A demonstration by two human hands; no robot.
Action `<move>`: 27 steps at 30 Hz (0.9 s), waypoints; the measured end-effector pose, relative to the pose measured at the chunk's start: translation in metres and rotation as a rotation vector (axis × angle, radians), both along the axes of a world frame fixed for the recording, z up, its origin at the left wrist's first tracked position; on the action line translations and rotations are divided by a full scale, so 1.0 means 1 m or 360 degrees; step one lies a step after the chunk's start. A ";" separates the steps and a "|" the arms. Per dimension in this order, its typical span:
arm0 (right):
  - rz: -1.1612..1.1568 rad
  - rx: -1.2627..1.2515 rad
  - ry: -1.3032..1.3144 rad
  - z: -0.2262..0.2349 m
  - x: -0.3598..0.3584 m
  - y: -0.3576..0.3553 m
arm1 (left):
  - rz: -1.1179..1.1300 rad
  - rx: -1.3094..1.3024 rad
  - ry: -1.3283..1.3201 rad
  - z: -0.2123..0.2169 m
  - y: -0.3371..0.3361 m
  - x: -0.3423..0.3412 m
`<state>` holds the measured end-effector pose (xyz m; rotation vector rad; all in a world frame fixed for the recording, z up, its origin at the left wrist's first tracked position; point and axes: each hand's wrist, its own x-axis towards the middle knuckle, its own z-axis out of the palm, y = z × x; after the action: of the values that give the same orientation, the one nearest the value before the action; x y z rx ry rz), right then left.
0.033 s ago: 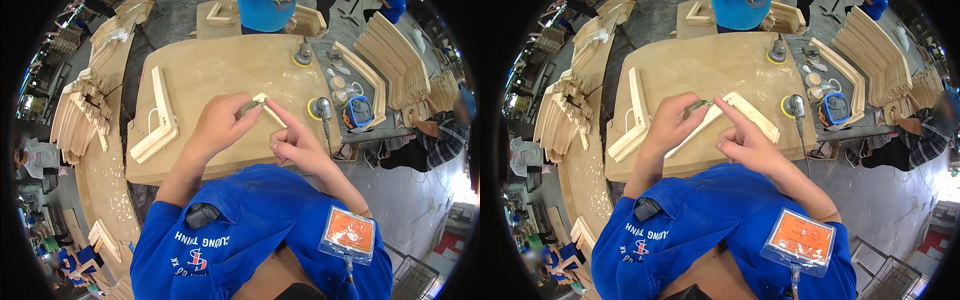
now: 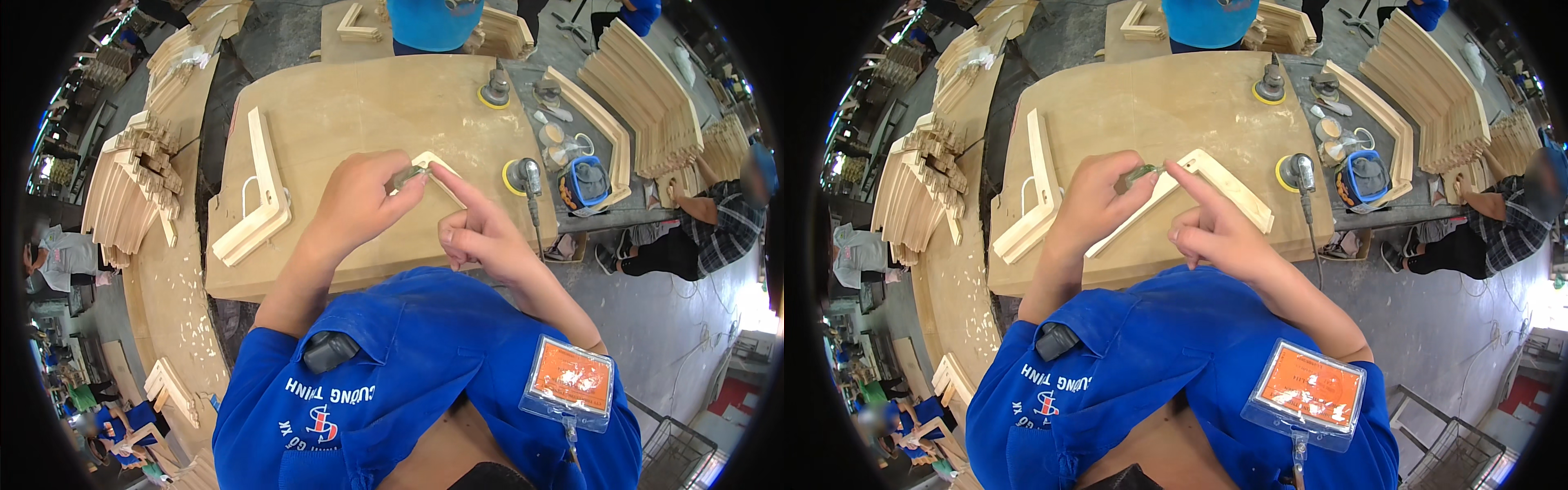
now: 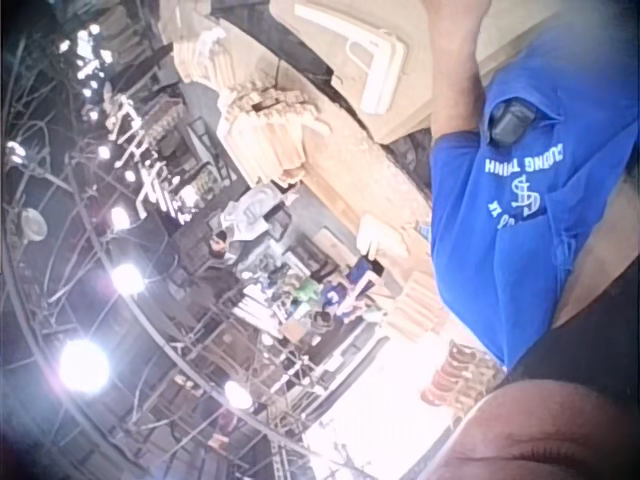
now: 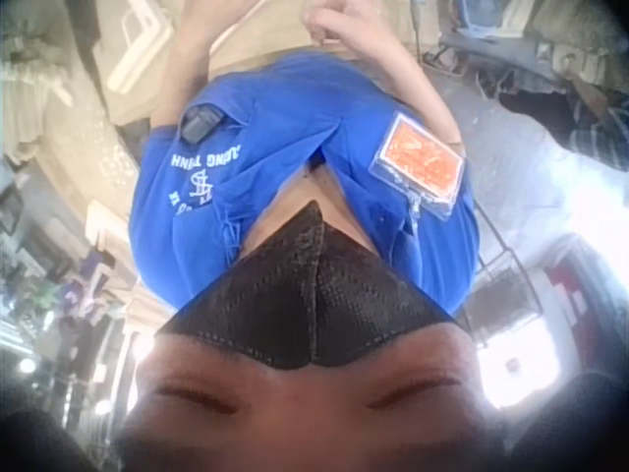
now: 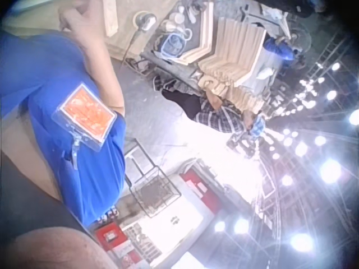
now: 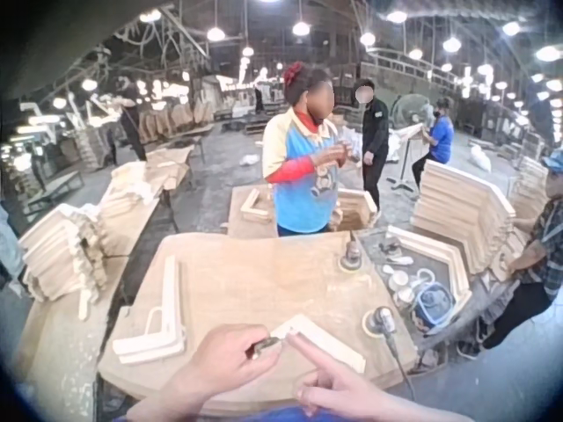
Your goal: The person uses a handheld orbital sander to smooth L-shaped wooden parts on a workbench. They pick up parts, sand edges and corners, flip pieces, and stack finished parts. Other workers are visible in the background performing similar tasks.
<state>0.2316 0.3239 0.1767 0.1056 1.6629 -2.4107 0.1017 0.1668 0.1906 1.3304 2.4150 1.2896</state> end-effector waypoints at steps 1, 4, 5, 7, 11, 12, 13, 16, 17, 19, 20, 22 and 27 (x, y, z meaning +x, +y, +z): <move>0.0025 -0.0218 -0.0100 -0.004 -0.003 0.000 | 0.0007 -0.0120 0.0050 -0.001 0.000 -0.002; 0.0043 -0.0623 -0.0236 -0.011 -0.009 0.001 | 0.0037 -0.0317 0.0019 -0.008 0.000 -0.011; 0.0052 -0.0696 -0.0271 -0.013 -0.010 0.002 | 0.0042 -0.0318 -0.0118 -0.011 0.000 -0.014; 0.0043 -0.0598 -0.0167 -0.016 -0.015 0.003 | 0.0033 -0.0165 -0.0445 -0.018 0.002 -0.022; 0.0019 0.0268 0.0141 -0.021 -0.017 -0.002 | 0.0000 0.0358 -0.1243 -0.035 0.003 -0.020; -0.0030 0.0551 0.0231 -0.022 -0.017 -0.004 | 0.0001 0.0477 -0.1436 -0.038 0.003 -0.018; -0.0052 0.0825 0.0353 -0.023 -0.017 -0.006 | 0.0006 0.0555 -0.1543 -0.041 0.003 -0.016; -0.0086 0.1239 0.0550 -0.021 -0.019 -0.009 | -0.0048 0.0759 -0.1852 -0.046 0.002 -0.015; -0.0096 0.1316 0.0578 -0.019 -0.019 -0.009 | -0.0126 0.0803 -0.1939 -0.047 0.002 -0.015; -0.0049 0.1006 0.0498 -0.012 -0.020 -0.005 | -0.0266 0.0903 -0.2074 -0.050 0.000 -0.015; -0.0008 0.0864 0.0422 -0.008 -0.020 -0.003 | -0.0331 0.0962 -0.2118 -0.051 0.000 -0.015; 0.0059 -0.0037 0.0218 0.002 -0.019 0.010 | -0.0435 0.1068 -0.2199 -0.054 -0.002 -0.016; 0.0266 -0.0944 0.0308 0.032 -0.006 0.031 | -0.0658 0.1319 -0.2387 -0.062 -0.009 -0.020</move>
<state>0.2260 0.3552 0.2086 -0.3523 0.9027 -2.7260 0.0816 0.1578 0.1288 0.3947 0.5872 2.0453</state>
